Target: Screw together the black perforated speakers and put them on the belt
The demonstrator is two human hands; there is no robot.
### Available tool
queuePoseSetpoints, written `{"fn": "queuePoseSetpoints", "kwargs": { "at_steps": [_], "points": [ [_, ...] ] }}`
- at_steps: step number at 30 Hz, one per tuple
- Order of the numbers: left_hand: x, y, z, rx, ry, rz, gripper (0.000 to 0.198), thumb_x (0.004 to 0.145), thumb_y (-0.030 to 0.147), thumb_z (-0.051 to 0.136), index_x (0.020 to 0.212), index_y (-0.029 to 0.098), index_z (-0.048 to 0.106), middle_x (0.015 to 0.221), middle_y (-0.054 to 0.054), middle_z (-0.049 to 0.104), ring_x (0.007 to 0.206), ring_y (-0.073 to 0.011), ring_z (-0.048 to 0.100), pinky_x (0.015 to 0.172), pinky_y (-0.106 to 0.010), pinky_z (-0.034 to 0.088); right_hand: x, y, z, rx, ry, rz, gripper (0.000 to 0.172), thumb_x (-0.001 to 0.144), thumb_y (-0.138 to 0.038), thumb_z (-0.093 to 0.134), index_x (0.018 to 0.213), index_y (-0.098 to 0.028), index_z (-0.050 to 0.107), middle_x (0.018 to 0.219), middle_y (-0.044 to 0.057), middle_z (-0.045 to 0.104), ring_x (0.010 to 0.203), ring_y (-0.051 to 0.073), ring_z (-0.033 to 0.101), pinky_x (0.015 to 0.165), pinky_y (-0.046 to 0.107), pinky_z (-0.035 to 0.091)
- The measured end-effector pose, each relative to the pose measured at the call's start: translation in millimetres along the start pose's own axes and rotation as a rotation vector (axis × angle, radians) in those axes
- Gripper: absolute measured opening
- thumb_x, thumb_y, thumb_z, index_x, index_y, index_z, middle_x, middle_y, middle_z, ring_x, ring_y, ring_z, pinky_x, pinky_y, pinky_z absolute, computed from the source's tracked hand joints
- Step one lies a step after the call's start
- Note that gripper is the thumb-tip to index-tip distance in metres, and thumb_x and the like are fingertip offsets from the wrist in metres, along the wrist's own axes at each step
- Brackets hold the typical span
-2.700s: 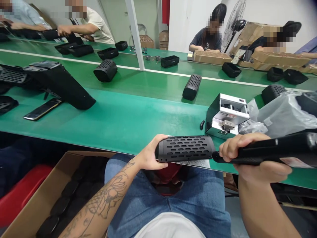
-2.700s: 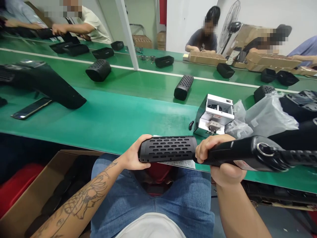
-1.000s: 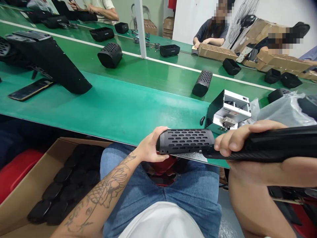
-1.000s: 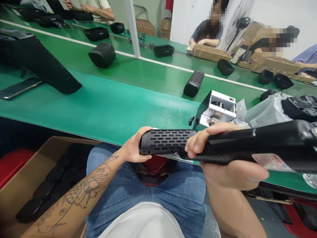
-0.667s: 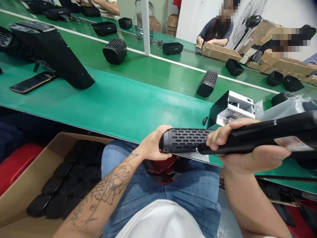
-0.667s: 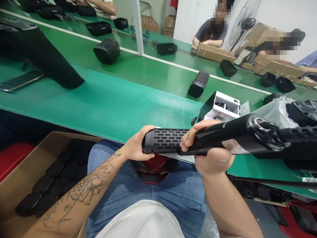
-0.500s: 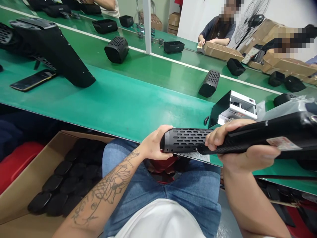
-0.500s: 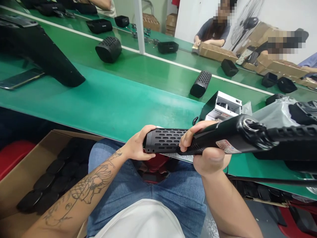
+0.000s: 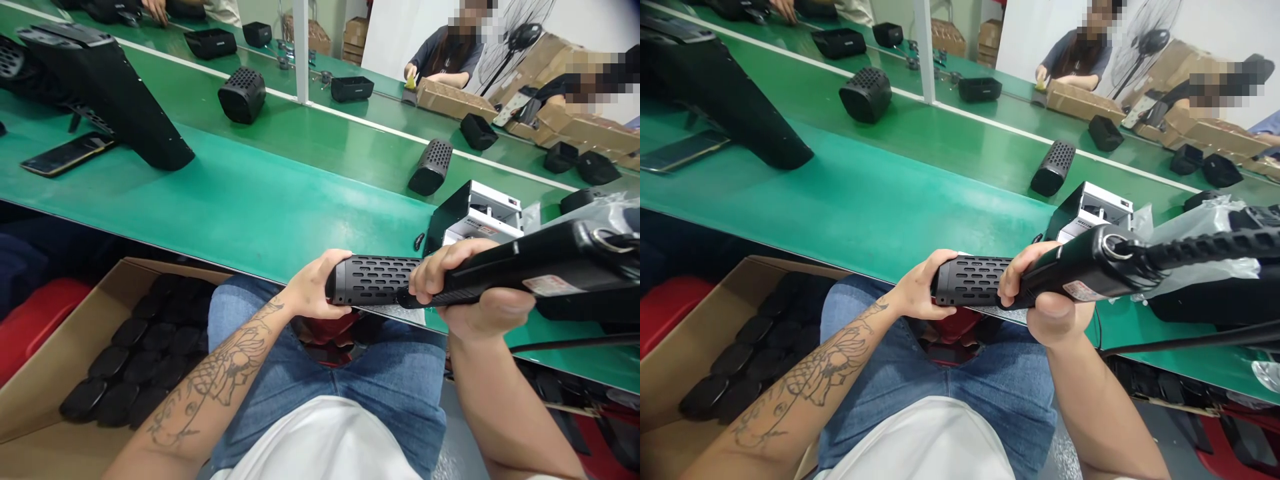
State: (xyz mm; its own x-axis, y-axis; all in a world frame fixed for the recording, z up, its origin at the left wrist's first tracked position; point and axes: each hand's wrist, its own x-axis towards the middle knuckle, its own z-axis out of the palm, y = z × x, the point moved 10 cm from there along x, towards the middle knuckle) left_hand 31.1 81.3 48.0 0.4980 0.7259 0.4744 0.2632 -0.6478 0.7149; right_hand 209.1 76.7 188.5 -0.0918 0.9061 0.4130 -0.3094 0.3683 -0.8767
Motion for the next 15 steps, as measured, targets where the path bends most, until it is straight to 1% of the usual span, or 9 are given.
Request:
{"fn": "queuePoseSetpoints", "kwargs": {
  "at_steps": [3, 6, 8, 10, 12, 13, 14, 15],
  "points": [
    [-0.4, -0.5, 0.7, 0.004, -0.002, -0.001, 0.108, 0.064, 0.031, 0.087, 0.156, 0.026, 0.03, 0.148, -0.015, 0.051, 0.131, -0.0359, 0.06, 0.112, -0.05, 0.05, -0.9, 2.3, 0.9, 0.003, 0.008, 0.005, 0.041, 0.067, -0.059, 0.086, 0.081, -0.022, 0.075, 0.056, 0.001, 0.064, 0.039, 0.02, 0.057, 0.042, 0.038, 0.047],
    [-0.8, -0.2, 1.1, 0.012, 0.002, 0.016, 0.11, 0.064, 0.03, 0.087, 0.157, 0.027, 0.028, 0.149, -0.016, 0.05, 0.133, -0.0366, 0.059, 0.112, -0.051, 0.051, -3.4, 2.3, 2.7, -0.023, 0.022, 0.005, 0.044, 0.068, -0.059, 0.086, 0.085, -0.02, 0.075, 0.059, 0.002, 0.065, 0.041, 0.021, 0.059, 0.044, 0.038, 0.05],
    [-0.6, 1.9, 0.4, 0.018, 0.013, 0.042, 0.11, 0.065, 0.031, 0.086, 0.157, 0.026, 0.027, 0.149, -0.017, 0.05, 0.133, -0.0366, 0.058, 0.111, -0.052, 0.051, -4.2, -5.2, 2.8, -0.035, 0.022, -0.022, 0.049, 0.067, -0.063, 0.086, 0.088, -0.02, 0.076, 0.058, 0.002, 0.066, 0.042, 0.021, 0.06, 0.043, 0.039, 0.051],
    [-0.1, 4.9, -0.7, 0.028, 0.024, 0.067, 0.11, 0.065, 0.031, 0.086, 0.157, 0.025, 0.027, 0.148, -0.017, 0.051, 0.132, -0.0362, 0.059, 0.11, -0.052, 0.052, -1.8, -21.0, -4.3, -0.041, 0.044, -0.079, 0.053, 0.07, -0.07, 0.081, 0.086, -0.02, 0.077, 0.055, 0.002, 0.064, 0.039, 0.021, 0.058, 0.04, 0.039, 0.05],
    [0.7, 7.1, -1.5, 0.04, 0.028, 0.079, 0.109, 0.065, 0.031, 0.085, 0.157, 0.025, 0.027, 0.147, -0.017, 0.052, 0.13, -0.0356, 0.06, 0.109, -0.052, 0.053, 5.9, -39.7, -20.5, -0.084, 0.091, -0.134, 0.056, 0.073, -0.075, 0.074, 0.083, -0.02, 0.076, 0.051, 0.002, 0.063, 0.036, 0.023, 0.057, 0.039, 0.041, 0.05],
    [1.1, 7.6, -1.6, 0.046, 0.027, 0.079, 0.108, 0.066, 0.031, 0.085, 0.157, 0.025, 0.027, 0.147, -0.017, 0.052, 0.13, -0.0354, 0.06, 0.108, -0.052, 0.053, 11.1, -49.9, -34.7, -0.124, 0.152, -0.173, 0.057, 0.074, -0.078, 0.07, 0.081, -0.021, 0.074, 0.049, 0.001, 0.061, 0.035, 0.023, 0.056, 0.038, 0.042, 0.05],
    [1.5, 8.0, -1.7, 0.051, 0.026, 0.078, 0.108, 0.066, 0.03, 0.084, 0.157, 0.025, 0.027, 0.147, -0.017, 0.052, 0.13, -0.0353, 0.06, 0.108, -0.052, 0.053, 16.4, -58.5, -53.3, -0.176, 0.245, -0.204, 0.058, 0.074, -0.079, 0.068, 0.079, -0.021, 0.071, 0.048, 0.001, 0.059, 0.036, 0.024, 0.056, 0.038, 0.042, 0.05],
    [1.9, 8.3, -1.6, 0.054, 0.024, 0.079, 0.108, 0.066, 0.03, 0.084, 0.157, 0.025, 0.027, 0.147, -0.017, 0.052, 0.13, -0.0352, 0.06, 0.108, -0.052, 0.053, 19.6, -66.9, -77.3, -0.239, 0.39, -0.245, 0.058, 0.074, -0.08, 0.066, 0.077, -0.022, 0.068, 0.046, -0.001, 0.056, 0.036, 0.023, 0.056, 0.039, 0.041, 0.05]
  ]
}}
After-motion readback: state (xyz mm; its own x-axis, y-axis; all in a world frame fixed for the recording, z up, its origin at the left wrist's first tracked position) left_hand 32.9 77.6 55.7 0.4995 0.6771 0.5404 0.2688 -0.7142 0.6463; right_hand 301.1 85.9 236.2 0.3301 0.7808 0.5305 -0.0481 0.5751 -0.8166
